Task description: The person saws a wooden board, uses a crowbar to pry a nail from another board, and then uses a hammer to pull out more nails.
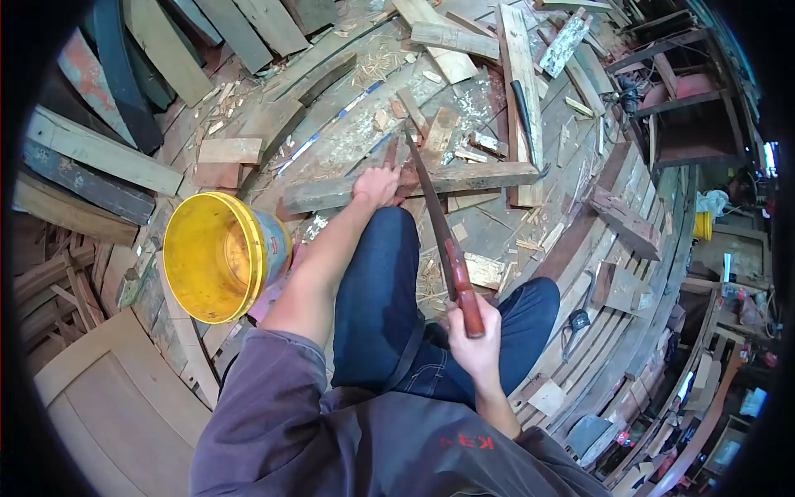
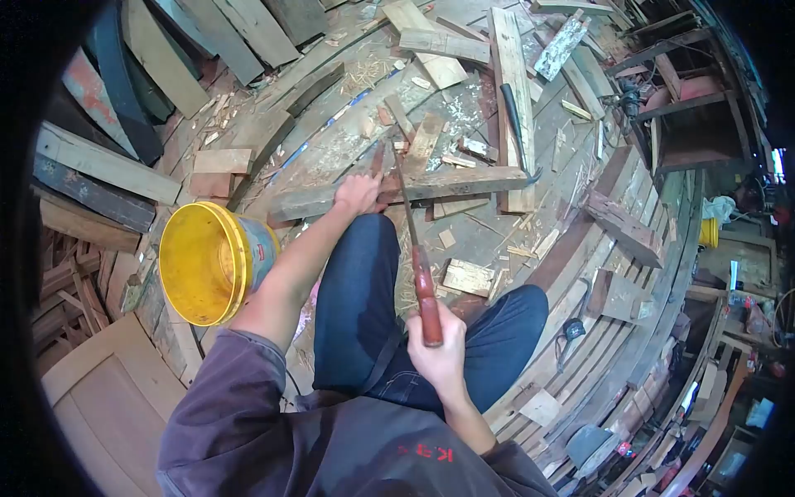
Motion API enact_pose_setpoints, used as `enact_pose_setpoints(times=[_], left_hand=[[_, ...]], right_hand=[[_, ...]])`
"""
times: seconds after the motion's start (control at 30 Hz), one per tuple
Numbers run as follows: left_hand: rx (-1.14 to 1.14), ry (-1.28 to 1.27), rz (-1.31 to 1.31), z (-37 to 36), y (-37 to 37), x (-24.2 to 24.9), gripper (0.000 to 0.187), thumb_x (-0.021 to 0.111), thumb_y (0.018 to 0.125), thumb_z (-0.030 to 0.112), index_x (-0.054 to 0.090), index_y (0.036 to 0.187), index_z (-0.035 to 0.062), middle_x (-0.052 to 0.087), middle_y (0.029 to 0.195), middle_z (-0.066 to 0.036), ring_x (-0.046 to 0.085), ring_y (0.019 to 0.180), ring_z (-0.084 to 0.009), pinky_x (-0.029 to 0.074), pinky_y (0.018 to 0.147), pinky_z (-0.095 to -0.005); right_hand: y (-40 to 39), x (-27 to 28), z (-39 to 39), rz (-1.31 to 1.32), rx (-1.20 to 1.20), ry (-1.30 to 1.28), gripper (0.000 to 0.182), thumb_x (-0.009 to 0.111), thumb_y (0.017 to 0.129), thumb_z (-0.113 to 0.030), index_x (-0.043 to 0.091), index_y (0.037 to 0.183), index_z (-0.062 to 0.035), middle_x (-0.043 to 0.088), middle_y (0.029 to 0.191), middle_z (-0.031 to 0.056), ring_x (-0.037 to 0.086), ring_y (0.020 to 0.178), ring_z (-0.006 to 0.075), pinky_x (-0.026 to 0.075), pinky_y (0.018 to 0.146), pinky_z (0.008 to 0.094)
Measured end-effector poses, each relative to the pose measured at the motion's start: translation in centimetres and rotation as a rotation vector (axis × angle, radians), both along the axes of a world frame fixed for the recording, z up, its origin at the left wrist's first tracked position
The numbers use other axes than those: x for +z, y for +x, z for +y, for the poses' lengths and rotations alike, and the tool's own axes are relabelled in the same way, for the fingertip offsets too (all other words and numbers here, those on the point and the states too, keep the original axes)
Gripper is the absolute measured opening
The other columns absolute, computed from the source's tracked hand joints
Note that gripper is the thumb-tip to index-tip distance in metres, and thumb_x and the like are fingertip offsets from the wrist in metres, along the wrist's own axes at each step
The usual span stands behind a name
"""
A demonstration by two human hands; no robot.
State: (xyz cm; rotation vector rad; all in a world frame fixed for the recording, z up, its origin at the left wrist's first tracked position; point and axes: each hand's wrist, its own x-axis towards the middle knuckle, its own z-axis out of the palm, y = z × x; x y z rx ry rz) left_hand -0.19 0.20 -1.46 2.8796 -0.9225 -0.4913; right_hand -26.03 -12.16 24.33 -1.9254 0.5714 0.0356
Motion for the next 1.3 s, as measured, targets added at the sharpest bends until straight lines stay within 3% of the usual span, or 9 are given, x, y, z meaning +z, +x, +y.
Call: enact_pose_setpoints(times=[0.2,0.3,0.43,0.77,0.87,1.1,1.13,1.17,1.3], left_hand=[[-0.034,-0.009,0.065,0.1,0.1,1.0,0.075,0.074,0.076,0.052,0.051,0.125,0.0010,0.068,0.104,-0.020,0.068,0.095,-0.0353,0.054,0.082,-0.0455],[-0.042,-0.055,0.019,0.3,-0.2,0.2,0.062,0.073,0.080,0.040,0.053,0.124,0.0016,0.066,0.109,-0.020,0.069,0.092,-0.0383,0.056,0.079,-0.0456],[-0.031,-0.023,-0.014,0.2,-0.3,-0.5,0.073,0.074,0.077,0.049,0.050,0.126,-0.0002,0.067,0.106,-0.020,0.067,0.098,-0.0353,0.053,0.084,-0.0457],[-0.010,-0.042,0.055,0.0,-0.4,1.3,0.064,0.077,0.076,0.039,0.054,0.121,0.0006,0.063,0.114,-0.023,0.068,0.095,-0.0383,0.057,0.080,-0.0455],[-0.004,-0.061,0.030,0.0,-0.4,0.4,0.069,0.079,0.074,0.043,0.053,0.122,0.0003,0.063,0.115,-0.023,0.068,0.095,-0.0383,0.057,0.080,-0.0454],[-0.013,-0.056,0.029,0.1,-0.2,0.8,0.069,0.078,0.074,0.044,0.053,0.121,0.0004,0.063,0.113,-0.022,0.068,0.093,-0.0384,0.057,0.078,-0.0456],[-0.016,-0.056,0.043,0.1,-0.3,0.8,0.068,0.078,0.074,0.044,0.053,0.121,0.0005,0.063,0.113,-0.022,0.068,0.093,-0.0385,0.057,0.078,-0.0458],[-0.017,-0.056,0.053,0.1,-0.2,0.8,0.068,0.079,0.074,0.043,0.053,0.120,0.0006,0.063,0.113,-0.022,0.069,0.093,-0.0385,0.057,0.077,-0.0460],[-0.028,-0.037,0.042,0.1,-0.1,1.1,0.065,0.076,0.076,0.042,0.053,0.122,0.0012,0.064,0.110,-0.021,0.069,0.091,-0.0384,0.056,0.078,-0.0466]], right_hand=[[0.9,0.9,-0.4,-0.022,0.041,-0.015,0.010,0.061,0.082,-0.006,0.058,0.080,0.0031,0.052,0.058,0.0148,0.055,0.050,0.0234,0.044,0.053,0.0363],[2.7,-0.2,0.0,-0.018,0.111,-0.130,0.012,0.060,0.082,-0.007,0.056,0.077,0.0029,0.053,0.058,0.0169,0.057,0.051,0.0286,0.045,0.054,0.0385],[2.4,-1.4,0.3,-0.017,0.092,-0.101,0.012,0.060,0.082,-0.007,0.055,0.076,0.0025,0.054,0.059,0.0184,0.058,0.052,0.0321,0.046,0.055,0.0397],[2.4,-2.3,-0.5,-0.026,0.136,-0.125,0.010,0.060,0.082,-0.006,0.057,0.079,0.0029,0.054,0.060,0.0161,0.061,0.055,0.0279,0.047,0.056,0.0367],[3.1,-2.7,-0.6,-0.115,0.132,-0.127,0.013,0.060,0.085,-0.008,0.057,0.080,0.0030,0.049,0.058,0.0058,0.048,0.053,0.0121,0.039,0.052,0.0299],[0.1,-1.6,-0.2,-0.108,0.152,-0.130,0.011,0.059,0.085,-0.007,0.057,0.080,0.0025,0.050,0.059,0.0078,0.049,0.053,0.0143,0.041,0.053,0.0317],[1.3,-2.1,0.0,-0.167,0.135,-0.149,0.012,0.060,0.085,-0.008,0.057,0.080,0.0024,0.050,0.059,0.0081,0.048,0.052,0.0153,0.040,0.052,0.0321],[2.5,-2.6,-0.1,-0.011,0.089,-0.082,0.011,0.058,0.081,-0.006,0.055,0.075,0.0034,0.052,0.059,0.0193,0.059,0.056,0.0363,0.045,0.056,0.0413],[2.9,-3.0,-0.8,-0.080,0.104,-0.072,0.012,0.059,0.081,-0.007,0.055,0.075,0.0031,0.053,0.060,0.0180,0.059,0.054,0.0303,0.046,0.055,0.0385]])
